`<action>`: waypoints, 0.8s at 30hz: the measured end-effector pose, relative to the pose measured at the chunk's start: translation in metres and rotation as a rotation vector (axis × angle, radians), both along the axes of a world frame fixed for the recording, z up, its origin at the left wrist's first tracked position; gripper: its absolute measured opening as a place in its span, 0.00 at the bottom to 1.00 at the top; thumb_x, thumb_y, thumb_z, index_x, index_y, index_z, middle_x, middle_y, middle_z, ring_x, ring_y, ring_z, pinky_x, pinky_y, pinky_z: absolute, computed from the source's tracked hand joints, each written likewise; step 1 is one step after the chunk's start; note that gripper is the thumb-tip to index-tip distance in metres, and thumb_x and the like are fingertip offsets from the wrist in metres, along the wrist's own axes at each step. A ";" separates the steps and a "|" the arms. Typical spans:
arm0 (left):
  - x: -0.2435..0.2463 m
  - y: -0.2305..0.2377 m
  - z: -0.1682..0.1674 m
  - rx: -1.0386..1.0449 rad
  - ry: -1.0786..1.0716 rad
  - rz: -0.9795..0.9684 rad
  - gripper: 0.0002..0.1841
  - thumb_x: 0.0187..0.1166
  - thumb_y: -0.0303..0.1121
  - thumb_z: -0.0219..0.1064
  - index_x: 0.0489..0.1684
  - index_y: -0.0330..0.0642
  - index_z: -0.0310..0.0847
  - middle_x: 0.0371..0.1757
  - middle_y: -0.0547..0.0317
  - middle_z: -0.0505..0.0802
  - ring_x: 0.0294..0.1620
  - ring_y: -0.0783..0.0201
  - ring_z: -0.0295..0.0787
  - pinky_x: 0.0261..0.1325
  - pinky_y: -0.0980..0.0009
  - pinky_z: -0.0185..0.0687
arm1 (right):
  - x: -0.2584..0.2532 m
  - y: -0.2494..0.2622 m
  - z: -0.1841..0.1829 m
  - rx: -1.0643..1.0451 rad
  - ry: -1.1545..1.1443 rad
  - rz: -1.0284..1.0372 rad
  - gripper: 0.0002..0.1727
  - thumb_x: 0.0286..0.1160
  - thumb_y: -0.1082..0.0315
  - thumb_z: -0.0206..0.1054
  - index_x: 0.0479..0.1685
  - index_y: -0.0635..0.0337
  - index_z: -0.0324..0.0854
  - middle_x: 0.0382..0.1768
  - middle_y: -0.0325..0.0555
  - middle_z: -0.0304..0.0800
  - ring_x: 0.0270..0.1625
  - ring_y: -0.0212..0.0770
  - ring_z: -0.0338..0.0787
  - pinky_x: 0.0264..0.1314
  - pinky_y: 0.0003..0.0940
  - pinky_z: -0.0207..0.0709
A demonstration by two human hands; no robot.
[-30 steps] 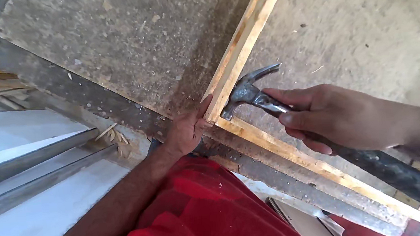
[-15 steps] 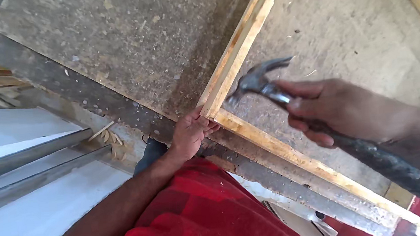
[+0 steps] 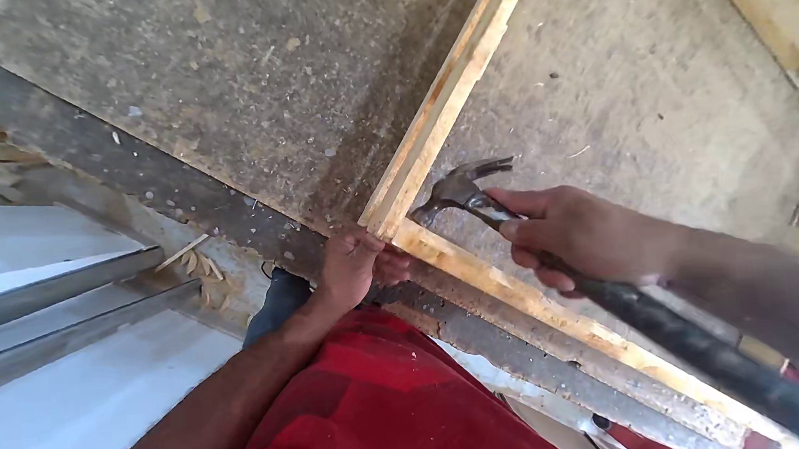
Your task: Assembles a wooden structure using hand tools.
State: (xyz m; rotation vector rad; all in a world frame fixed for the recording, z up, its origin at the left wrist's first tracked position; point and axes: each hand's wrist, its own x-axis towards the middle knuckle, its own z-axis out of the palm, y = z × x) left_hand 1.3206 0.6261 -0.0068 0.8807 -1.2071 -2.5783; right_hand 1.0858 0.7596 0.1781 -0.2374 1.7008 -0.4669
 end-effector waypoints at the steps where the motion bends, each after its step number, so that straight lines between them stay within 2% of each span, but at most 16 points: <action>1: 0.004 -0.001 0.003 -0.029 -0.043 -0.037 0.20 0.92 0.41 0.53 0.40 0.35 0.84 0.27 0.46 0.96 0.23 0.54 0.97 0.29 0.58 0.97 | 0.000 -0.003 -0.003 0.009 -0.065 0.058 0.32 0.95 0.61 0.49 0.96 0.33 0.52 0.25 0.48 0.81 0.13 0.40 0.78 0.11 0.35 0.79; 3: 0.009 -0.002 0.021 -0.088 -0.115 -0.127 0.22 0.95 0.42 0.48 0.40 0.37 0.84 0.24 0.53 0.94 0.20 0.61 0.93 0.27 0.65 0.94 | -0.004 -0.005 -0.007 0.021 -0.119 0.065 0.30 0.95 0.60 0.50 0.94 0.31 0.56 0.27 0.49 0.80 0.13 0.39 0.78 0.11 0.34 0.79; 5: 0.006 -0.006 0.027 -0.136 -0.111 -0.139 0.22 0.95 0.42 0.48 0.38 0.39 0.83 0.23 0.56 0.92 0.19 0.64 0.90 0.25 0.69 0.91 | -0.013 -0.006 -0.008 -0.001 -0.127 0.065 0.29 0.95 0.59 0.50 0.94 0.30 0.57 0.28 0.49 0.80 0.14 0.38 0.78 0.11 0.32 0.78; 7: 0.006 -0.007 0.026 -0.160 -0.089 -0.130 0.21 0.95 0.42 0.50 0.37 0.39 0.83 0.23 0.57 0.92 0.19 0.65 0.90 0.26 0.70 0.92 | -0.024 -0.003 -0.001 -0.068 -0.119 0.072 0.30 0.95 0.60 0.49 0.94 0.31 0.57 0.28 0.48 0.80 0.14 0.37 0.76 0.10 0.30 0.75; 9: 0.006 -0.008 0.023 -0.183 -0.097 -0.123 0.20 0.94 0.41 0.51 0.36 0.39 0.83 0.23 0.58 0.92 0.20 0.64 0.90 0.28 0.69 0.92 | -0.038 -0.003 0.012 -0.120 -0.007 0.020 0.28 0.95 0.59 0.48 0.92 0.29 0.61 0.31 0.46 0.81 0.14 0.35 0.76 0.10 0.28 0.74; 12: 0.003 -0.007 -0.002 -0.191 -0.047 -0.054 0.17 0.90 0.36 0.56 0.32 0.37 0.85 0.22 0.56 0.94 0.17 0.63 0.92 0.24 0.65 0.94 | -0.060 -0.001 0.016 -0.142 0.247 -0.209 0.25 0.95 0.54 0.46 0.88 0.28 0.64 0.29 0.40 0.79 0.15 0.33 0.76 0.11 0.29 0.76; 14: 0.003 -0.006 -0.007 -0.211 -0.036 -0.055 0.18 0.91 0.37 0.56 0.32 0.36 0.85 0.21 0.55 0.93 0.17 0.63 0.91 0.23 0.65 0.94 | -0.047 0.004 0.004 -0.120 0.256 -0.290 0.22 0.95 0.54 0.46 0.84 0.30 0.66 0.25 0.38 0.77 0.14 0.33 0.77 0.12 0.31 0.77; 15: 0.003 -0.006 -0.006 -0.239 -0.043 -0.061 0.19 0.91 0.38 0.56 0.31 0.36 0.85 0.21 0.56 0.93 0.16 0.64 0.90 0.22 0.66 0.93 | -0.029 0.006 -0.002 -0.092 0.166 -0.246 0.22 0.95 0.57 0.46 0.85 0.33 0.65 0.24 0.40 0.78 0.13 0.34 0.77 0.11 0.33 0.78; 16: 0.004 -0.006 -0.005 -0.280 -0.060 -0.068 0.21 0.91 0.40 0.55 0.29 0.37 0.85 0.20 0.57 0.92 0.14 0.66 0.88 0.20 0.68 0.91 | -0.011 0.007 -0.007 -0.050 0.035 -0.162 0.26 0.95 0.60 0.46 0.90 0.34 0.60 0.24 0.44 0.78 0.12 0.36 0.76 0.10 0.35 0.78; 18: 0.012 -0.004 0.008 -0.324 -0.098 -0.100 0.24 0.93 0.45 0.52 0.29 0.39 0.84 0.20 0.59 0.91 0.13 0.68 0.85 0.17 0.71 0.86 | 0.004 0.004 -0.017 0.015 -0.150 -0.026 0.30 0.96 0.61 0.47 0.95 0.32 0.52 0.25 0.47 0.77 0.13 0.37 0.75 0.11 0.33 0.77; 20: 0.010 -0.004 0.011 -0.315 -0.113 -0.098 0.23 0.94 0.44 0.52 0.30 0.40 0.84 0.21 0.59 0.91 0.14 0.68 0.85 0.18 0.71 0.86 | 0.002 0.000 -0.017 0.023 -0.156 -0.003 0.31 0.95 0.61 0.49 0.96 0.31 0.51 0.26 0.48 0.78 0.13 0.38 0.77 0.11 0.34 0.78; 22: 0.004 -0.007 0.000 -0.325 -0.121 -0.073 0.21 0.91 0.40 0.55 0.28 0.39 0.85 0.20 0.60 0.92 0.13 0.69 0.86 0.18 0.70 0.88 | -0.001 -0.003 -0.016 0.010 -0.114 0.015 0.32 0.95 0.61 0.51 0.96 0.32 0.51 0.26 0.49 0.79 0.13 0.39 0.78 0.11 0.34 0.79; 24: 0.002 -0.011 -0.001 -0.416 -0.134 -0.082 0.19 0.89 0.41 0.58 0.29 0.39 0.87 0.20 0.62 0.92 0.15 0.70 0.86 0.20 0.71 0.88 | -0.003 -0.003 -0.014 0.010 -0.089 0.027 0.32 0.95 0.61 0.51 0.96 0.33 0.51 0.27 0.49 0.80 0.14 0.39 0.79 0.12 0.34 0.80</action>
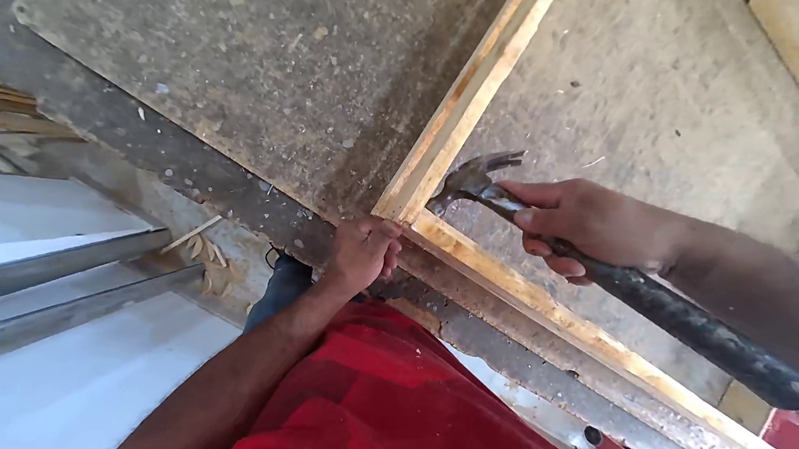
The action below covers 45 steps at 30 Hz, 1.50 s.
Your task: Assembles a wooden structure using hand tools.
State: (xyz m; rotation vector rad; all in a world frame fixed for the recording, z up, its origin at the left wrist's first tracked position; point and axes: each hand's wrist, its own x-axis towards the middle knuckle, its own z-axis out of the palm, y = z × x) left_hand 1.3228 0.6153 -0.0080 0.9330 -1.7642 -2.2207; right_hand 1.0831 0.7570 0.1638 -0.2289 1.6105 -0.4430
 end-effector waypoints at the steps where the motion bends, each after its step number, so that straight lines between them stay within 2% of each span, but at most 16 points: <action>1: 0.001 -0.002 -0.001 -0.120 0.011 -0.004 0.19 0.88 0.43 0.60 0.29 0.40 0.88 0.21 0.63 0.92 0.16 0.72 0.87 0.22 0.72 0.89 | 0.001 0.000 0.001 -0.003 0.004 0.001 0.32 0.95 0.60 0.51 0.96 0.33 0.51 0.27 0.49 0.80 0.14 0.39 0.79 0.12 0.34 0.80; 3: 0.006 -0.009 -0.006 -0.488 0.033 0.010 0.24 0.85 0.53 0.63 0.25 0.43 0.86 0.19 0.66 0.90 0.19 0.74 0.87 0.25 0.71 0.88 | 0.005 0.001 0.003 -0.018 0.030 0.002 0.31 0.95 0.60 0.51 0.96 0.33 0.52 0.27 0.49 0.80 0.14 0.39 0.79 0.12 0.33 0.79; 5: 0.009 -0.019 -0.005 -0.795 0.073 0.042 0.26 0.82 0.56 0.66 0.27 0.40 0.86 0.23 0.59 0.88 0.23 0.69 0.85 0.29 0.66 0.84 | 0.010 0.003 0.009 -0.045 0.071 -0.023 0.31 0.95 0.60 0.50 0.95 0.34 0.54 0.26 0.49 0.79 0.13 0.38 0.77 0.11 0.32 0.78; 6: 0.010 -0.023 -0.001 -0.882 0.111 0.051 0.24 0.80 0.55 0.69 0.33 0.37 0.88 0.28 0.56 0.91 0.29 0.66 0.89 0.35 0.64 0.88 | 0.012 0.005 0.011 -0.058 0.078 -0.037 0.30 0.95 0.60 0.50 0.95 0.34 0.54 0.26 0.49 0.79 0.13 0.38 0.77 0.11 0.32 0.77; 7: 0.010 -0.027 0.004 -0.932 0.158 0.042 0.24 0.78 0.52 0.72 0.43 0.34 0.89 0.37 0.51 0.94 0.39 0.61 0.94 0.46 0.60 0.94 | 0.014 0.008 0.012 -0.068 0.075 -0.052 0.30 0.95 0.60 0.50 0.95 0.33 0.54 0.26 0.49 0.79 0.13 0.38 0.76 0.10 0.31 0.77; 9: 0.005 -0.032 0.015 -0.971 0.270 0.003 0.25 0.77 0.47 0.75 0.58 0.31 0.87 0.53 0.44 0.94 0.57 0.55 0.94 0.63 0.56 0.92 | 0.016 0.014 0.014 -0.087 0.064 -0.085 0.31 0.95 0.61 0.50 0.95 0.33 0.54 0.26 0.49 0.79 0.13 0.37 0.75 0.10 0.30 0.76; 10: 0.003 -0.033 0.020 -0.980 0.320 -0.018 0.26 0.78 0.46 0.75 0.62 0.31 0.87 0.58 0.43 0.94 0.61 0.55 0.94 0.68 0.57 0.90 | 0.017 0.017 0.015 -0.096 0.060 -0.101 0.31 0.95 0.62 0.50 0.95 0.33 0.55 0.26 0.48 0.78 0.12 0.36 0.75 0.10 0.30 0.75; 15: 0.001 -0.035 0.029 -0.960 0.401 -0.038 0.18 0.79 0.38 0.75 0.56 0.31 0.91 0.52 0.46 0.97 0.55 0.60 0.96 0.65 0.65 0.91 | 0.024 0.029 0.028 -0.129 0.081 -0.132 0.30 0.94 0.64 0.48 0.94 0.33 0.56 0.26 0.48 0.78 0.12 0.37 0.74 0.09 0.30 0.75; 19: 0.003 -0.035 0.030 -0.950 0.395 -0.040 0.18 0.82 0.39 0.72 0.57 0.33 0.91 0.51 0.47 0.97 0.55 0.62 0.96 0.64 0.66 0.91 | 0.032 0.038 0.036 -0.197 0.093 -0.159 0.30 0.94 0.64 0.48 0.93 0.32 0.59 0.27 0.50 0.80 0.13 0.39 0.76 0.09 0.32 0.76; 25: 0.004 -0.031 0.031 -1.015 0.354 -0.041 0.18 0.86 0.39 0.67 0.59 0.33 0.90 0.52 0.46 0.97 0.55 0.59 0.96 0.62 0.63 0.91 | 0.052 0.043 0.047 -0.292 0.168 -0.167 0.31 0.92 0.65 0.50 0.94 0.34 0.59 0.28 0.50 0.82 0.13 0.39 0.77 0.09 0.32 0.76; 31: 0.007 -0.030 0.025 -1.030 0.341 -0.027 0.14 0.84 0.35 0.69 0.59 0.36 0.91 0.54 0.49 0.97 0.56 0.61 0.96 0.64 0.64 0.90 | 0.085 0.052 0.048 -0.416 0.365 -0.181 0.33 0.90 0.64 0.54 0.94 0.34 0.58 0.27 0.48 0.82 0.12 0.40 0.76 0.09 0.33 0.77; 35: 0.008 -0.029 0.014 -1.073 0.309 -0.036 0.14 0.85 0.37 0.68 0.57 0.37 0.91 0.49 0.50 0.98 0.52 0.58 0.97 0.60 0.62 0.91 | 0.117 0.070 0.039 -0.519 0.337 -0.218 0.36 0.85 0.58 0.59 0.94 0.32 0.57 0.26 0.47 0.82 0.14 0.39 0.78 0.13 0.32 0.79; 38: 0.008 -0.031 0.004 -1.116 0.328 -0.059 0.15 0.86 0.38 0.66 0.58 0.37 0.90 0.49 0.50 0.97 0.52 0.57 0.96 0.60 0.61 0.91 | 0.142 0.086 0.022 -0.584 0.276 -0.186 0.37 0.85 0.55 0.65 0.94 0.31 0.57 0.27 0.46 0.83 0.16 0.37 0.79 0.16 0.31 0.79; 42: 0.008 -0.031 -0.012 -1.131 0.306 -0.072 0.15 0.87 0.38 0.65 0.57 0.37 0.90 0.47 0.49 0.97 0.48 0.54 0.97 0.54 0.58 0.93 | 0.173 0.097 -0.002 -0.458 0.305 -0.043 0.37 0.85 0.57 0.65 0.94 0.35 0.58 0.31 0.44 0.88 0.18 0.38 0.82 0.17 0.36 0.82; 45: 0.014 -0.032 -0.020 -1.047 0.245 -0.097 0.12 0.87 0.37 0.65 0.52 0.41 0.93 0.44 0.52 0.98 0.45 0.56 0.97 0.53 0.57 0.93 | 0.189 0.099 -0.020 -0.277 0.432 0.152 0.36 0.84 0.52 0.65 0.92 0.38 0.62 0.27 0.37 0.88 0.18 0.34 0.84 0.20 0.36 0.85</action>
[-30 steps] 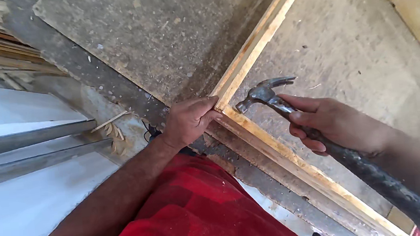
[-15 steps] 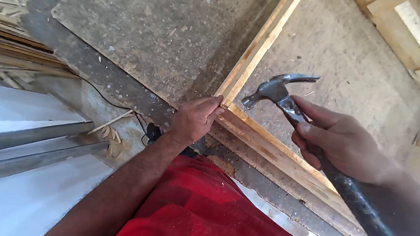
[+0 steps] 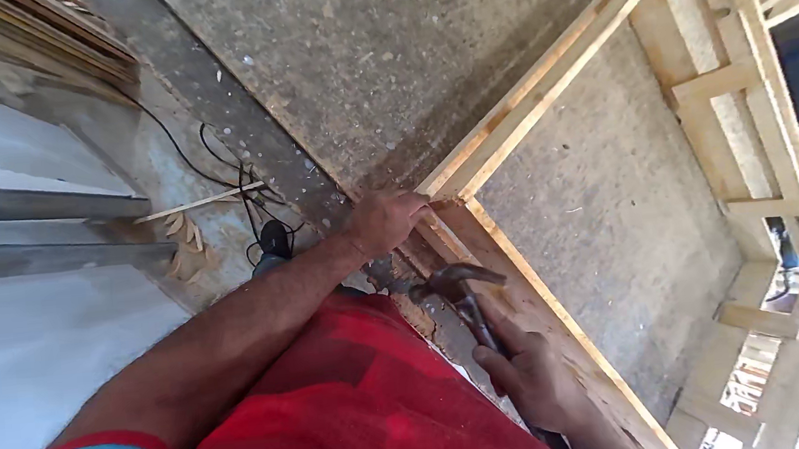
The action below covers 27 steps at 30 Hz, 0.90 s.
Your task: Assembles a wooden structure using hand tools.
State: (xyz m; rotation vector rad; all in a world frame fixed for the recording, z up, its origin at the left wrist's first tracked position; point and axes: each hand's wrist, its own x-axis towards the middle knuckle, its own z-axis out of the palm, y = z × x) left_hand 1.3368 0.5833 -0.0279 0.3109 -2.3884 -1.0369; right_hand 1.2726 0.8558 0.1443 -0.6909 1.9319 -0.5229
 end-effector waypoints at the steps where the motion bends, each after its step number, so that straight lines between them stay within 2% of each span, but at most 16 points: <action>1: 0.004 -0.001 -0.002 0.020 -0.037 -0.004 0.12 0.87 0.37 0.64 0.49 0.43 0.93 0.44 0.54 0.98 0.45 0.57 0.97 0.53 0.57 0.92 | 0.004 -0.001 -0.005 0.063 0.052 0.053 0.35 0.84 0.50 0.64 0.92 0.36 0.63 0.26 0.35 0.88 0.19 0.34 0.84 0.23 0.37 0.85; 5: 0.040 -0.008 0.001 0.096 -0.300 -0.109 0.13 0.88 0.38 0.62 0.53 0.45 0.92 0.48 0.52 0.97 0.50 0.53 0.96 0.57 0.49 0.90 | 0.017 -0.008 -0.022 0.192 0.194 0.224 0.35 0.83 0.46 0.62 0.92 0.37 0.63 0.38 0.41 0.93 0.34 0.37 0.90 0.42 0.44 0.88; 8: 0.093 -0.023 -0.012 0.158 -0.384 -0.104 0.13 0.87 0.40 0.63 0.51 0.47 0.93 0.47 0.55 0.97 0.50 0.56 0.96 0.58 0.47 0.90 | 0.025 -0.018 -0.033 0.193 0.192 0.261 0.35 0.85 0.46 0.60 0.92 0.38 0.62 0.40 0.43 0.93 0.37 0.39 0.91 0.46 0.44 0.87; 11: 0.161 -0.042 -0.021 0.243 -0.496 0.015 0.13 0.87 0.45 0.64 0.47 0.50 0.94 0.44 0.59 0.97 0.46 0.59 0.95 0.55 0.46 0.90 | 0.035 -0.036 -0.043 0.153 0.186 0.268 0.35 0.84 0.47 0.61 0.91 0.42 0.64 0.39 0.43 0.93 0.36 0.39 0.91 0.45 0.43 0.88; 15: 0.240 -0.064 -0.026 0.403 -0.629 0.302 0.12 0.86 0.44 0.66 0.46 0.49 0.93 0.39 0.58 0.96 0.40 0.58 0.95 0.51 0.43 0.91 | 0.048 -0.078 -0.049 0.166 0.153 0.301 0.33 0.85 0.47 0.60 0.90 0.41 0.65 0.43 0.46 0.93 0.42 0.42 0.92 0.52 0.47 0.87; 18: 0.275 -0.081 -0.032 0.489 -0.641 0.428 0.14 0.87 0.44 0.63 0.47 0.48 0.92 0.37 0.58 0.96 0.38 0.58 0.95 0.48 0.43 0.90 | 0.060 -0.111 -0.052 0.169 0.166 0.338 0.31 0.86 0.44 0.58 0.87 0.41 0.69 0.49 0.46 0.94 0.49 0.44 0.94 0.57 0.51 0.87; 20: 0.282 -0.096 -0.037 0.545 -0.665 0.437 0.14 0.87 0.45 0.63 0.48 0.49 0.92 0.37 0.60 0.97 0.39 0.60 0.96 0.50 0.45 0.91 | 0.070 -0.135 -0.055 0.177 0.168 0.327 0.30 0.86 0.44 0.57 0.85 0.41 0.72 0.53 0.44 0.94 0.53 0.43 0.94 0.60 0.51 0.86; 22: 0.281 -0.115 -0.038 0.575 -0.732 0.329 0.14 0.87 0.47 0.64 0.50 0.52 0.92 0.42 0.62 0.98 0.44 0.61 0.96 0.55 0.44 0.90 | 0.086 -0.162 -0.057 0.176 0.168 0.288 0.27 0.86 0.48 0.59 0.82 0.42 0.74 0.52 0.45 0.94 0.52 0.44 0.93 0.58 0.51 0.86; 24: 0.273 -0.136 -0.038 0.508 -0.790 0.119 0.14 0.86 0.48 0.65 0.56 0.55 0.92 0.48 0.60 0.97 0.50 0.57 0.95 0.59 0.40 0.86 | 0.099 -0.193 -0.056 0.183 0.168 0.249 0.27 0.86 0.51 0.60 0.82 0.44 0.74 0.52 0.46 0.93 0.52 0.46 0.93 0.57 0.53 0.86; 27: 0.266 -0.162 -0.032 0.427 -0.760 -0.147 0.13 0.84 0.46 0.68 0.57 0.54 0.93 0.48 0.59 0.98 0.50 0.57 0.96 0.59 0.41 0.87 | 0.123 -0.234 -0.056 0.127 0.183 0.180 0.27 0.85 0.55 0.62 0.82 0.47 0.74 0.52 0.49 0.93 0.51 0.47 0.94 0.55 0.53 0.87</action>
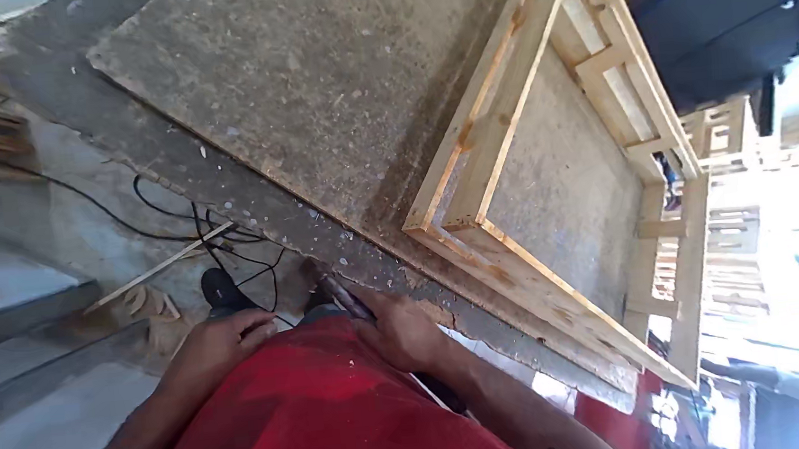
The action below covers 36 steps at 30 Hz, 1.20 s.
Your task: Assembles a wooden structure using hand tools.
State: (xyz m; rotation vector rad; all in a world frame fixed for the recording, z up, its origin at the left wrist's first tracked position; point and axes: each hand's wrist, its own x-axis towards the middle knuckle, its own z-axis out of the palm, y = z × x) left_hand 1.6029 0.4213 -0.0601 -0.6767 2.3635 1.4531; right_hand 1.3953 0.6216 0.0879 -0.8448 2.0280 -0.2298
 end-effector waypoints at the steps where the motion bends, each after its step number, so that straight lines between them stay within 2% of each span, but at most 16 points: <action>1: -0.001 -0.009 0.003 0.024 0.034 -0.038 0.14 0.84 0.47 0.68 0.56 0.54 0.93 0.47 0.60 0.98 0.48 0.59 0.96 0.58 0.43 0.88 | 0.007 -0.013 0.001 -0.025 0.007 -0.016 0.27 0.84 0.56 0.63 0.82 0.48 0.74 0.53 0.49 0.93 0.52 0.47 0.94 0.56 0.53 0.87; 4: -0.012 -0.033 0.019 0.191 0.049 -0.093 0.23 0.84 0.60 0.58 0.61 0.58 0.91 0.51 0.71 0.98 0.52 0.70 0.94 0.61 0.54 0.90 | 0.028 -0.039 -0.001 -0.116 0.079 -0.072 0.25 0.83 0.57 0.64 0.78 0.50 0.78 0.55 0.49 0.93 0.52 0.47 0.94 0.55 0.52 0.88; 6: -0.030 -0.038 0.038 0.442 0.069 -0.050 0.31 0.83 0.65 0.55 0.68 0.52 0.86 0.57 0.67 0.97 0.58 0.67 0.94 0.66 0.58 0.91 | 0.042 -0.048 -0.003 -0.130 0.147 -0.089 0.26 0.84 0.56 0.63 0.80 0.47 0.76 0.57 0.49 0.92 0.51 0.48 0.94 0.52 0.52 0.89; 7: -0.040 -0.035 0.049 0.588 0.079 0.030 0.32 0.82 0.64 0.58 0.66 0.46 0.85 0.56 0.60 0.96 0.58 0.62 0.95 0.65 0.57 0.93 | 0.049 -0.051 -0.003 -0.145 0.187 -0.098 0.25 0.84 0.56 0.63 0.79 0.47 0.77 0.56 0.50 0.92 0.49 0.48 0.94 0.49 0.52 0.90; 9: -0.062 -0.021 0.065 0.868 0.070 0.277 0.23 0.87 0.49 0.60 0.61 0.36 0.82 0.50 0.48 0.95 0.50 0.54 0.96 0.58 0.54 0.94 | 0.060 -0.053 -0.005 -0.194 0.260 -0.113 0.24 0.83 0.57 0.65 0.77 0.49 0.78 0.53 0.50 0.92 0.44 0.48 0.95 0.43 0.51 0.90; 12: -0.095 0.000 0.082 1.099 0.025 0.561 0.17 0.93 0.36 0.54 0.61 0.31 0.80 0.48 0.41 0.95 0.44 0.50 0.96 0.51 0.53 0.94 | 0.054 -0.038 0.001 -0.244 0.323 -0.146 0.25 0.83 0.54 0.66 0.77 0.49 0.80 0.56 0.47 0.92 0.50 0.45 0.95 0.49 0.48 0.91; 15: -0.120 0.008 0.085 1.109 -0.028 0.679 0.15 0.94 0.33 0.49 0.61 0.32 0.76 0.45 0.43 0.94 0.43 0.49 0.97 0.47 0.53 0.95 | 0.008 0.006 0.028 -0.251 0.658 -0.296 0.25 0.75 0.49 0.74 0.67 0.51 0.86 0.61 0.46 0.92 0.63 0.47 0.91 0.65 0.51 0.86; 17: -0.132 0.010 0.082 1.084 0.013 0.717 0.12 0.94 0.31 0.48 0.60 0.34 0.74 0.41 0.46 0.93 0.40 0.50 0.96 0.46 0.51 0.95 | -0.045 0.044 0.047 -0.190 0.898 -0.419 0.37 0.66 0.44 0.79 0.72 0.58 0.82 0.71 0.57 0.84 0.74 0.58 0.82 0.74 0.61 0.78; 19: -0.147 0.014 0.081 1.037 0.071 0.731 0.09 0.93 0.31 0.49 0.57 0.38 0.73 0.39 0.50 0.90 0.37 0.52 0.94 0.47 0.51 0.95 | -0.100 0.072 0.050 -0.063 0.962 -0.444 0.47 0.58 0.43 0.83 0.79 0.59 0.74 0.79 0.63 0.73 0.80 0.66 0.74 0.76 0.68 0.71; 20: -0.154 0.018 0.081 1.011 0.093 0.736 0.08 0.92 0.31 0.50 0.56 0.39 0.73 0.38 0.52 0.89 0.35 0.54 0.93 0.46 0.52 0.95 | -0.120 0.081 0.043 0.011 0.925 -0.410 0.47 0.57 0.44 0.84 0.79 0.58 0.74 0.78 0.62 0.75 0.78 0.67 0.76 0.75 0.69 0.72; 21: -0.161 0.022 0.081 0.990 0.105 0.738 0.07 0.92 0.30 0.51 0.56 0.40 0.73 0.36 0.54 0.88 0.33 0.56 0.92 0.44 0.53 0.95 | -0.134 0.087 0.031 0.087 0.890 -0.362 0.43 0.57 0.44 0.84 0.74 0.55 0.79 0.73 0.58 0.81 0.71 0.65 0.82 0.68 0.68 0.77; 22: -0.168 0.027 0.080 0.981 0.116 0.733 0.07 0.92 0.30 0.52 0.57 0.41 0.73 0.35 0.55 0.87 0.32 0.57 0.91 0.43 0.54 0.94 | -0.142 0.090 0.019 0.124 0.902 -0.323 0.36 0.56 0.41 0.84 0.62 0.52 0.85 0.62 0.52 0.89 0.59 0.59 0.90 0.55 0.65 0.84; 24: -0.180 0.037 0.079 0.973 0.138 0.719 0.06 0.91 0.31 0.53 0.55 0.42 0.73 0.32 0.57 0.85 0.29 0.59 0.89 0.41 0.55 0.94 | -0.143 0.093 0.002 0.086 0.968 -0.309 0.28 0.53 0.39 0.84 0.44 0.51 0.88 0.45 0.46 0.92 0.45 0.53 0.92 0.42 0.59 0.85; 27: -0.195 0.054 0.075 0.973 0.177 0.696 0.06 0.91 0.32 0.54 0.54 0.43 0.74 0.30 0.60 0.83 0.25 0.62 0.85 0.37 0.60 0.92 | -0.135 0.098 -0.010 -0.003 1.114 -0.325 0.29 0.51 0.38 0.85 0.36 0.53 0.86 0.38 0.46 0.91 0.41 0.52 0.92 0.43 0.56 0.84; 33: -0.216 0.078 0.066 0.977 0.117 0.590 0.05 0.89 0.32 0.56 0.49 0.42 0.74 0.22 0.60 0.79 0.17 0.63 0.80 0.24 0.64 0.88 | -0.133 0.103 -0.021 -0.074 1.259 -0.280 0.31 0.50 0.36 0.84 0.34 0.55 0.85 0.36 0.47 0.91 0.40 0.52 0.92 0.44 0.52 0.83; 36: -0.222 0.085 0.071 0.975 0.078 0.512 0.07 0.91 0.35 0.57 0.48 0.41 0.73 0.21 0.59 0.78 0.15 0.63 0.77 0.23 0.65 0.86 | -0.134 0.102 -0.022 -0.084 1.281 -0.278 0.31 0.50 0.36 0.84 0.34 0.55 0.84 0.37 0.47 0.91 0.41 0.51 0.92 0.45 0.52 0.84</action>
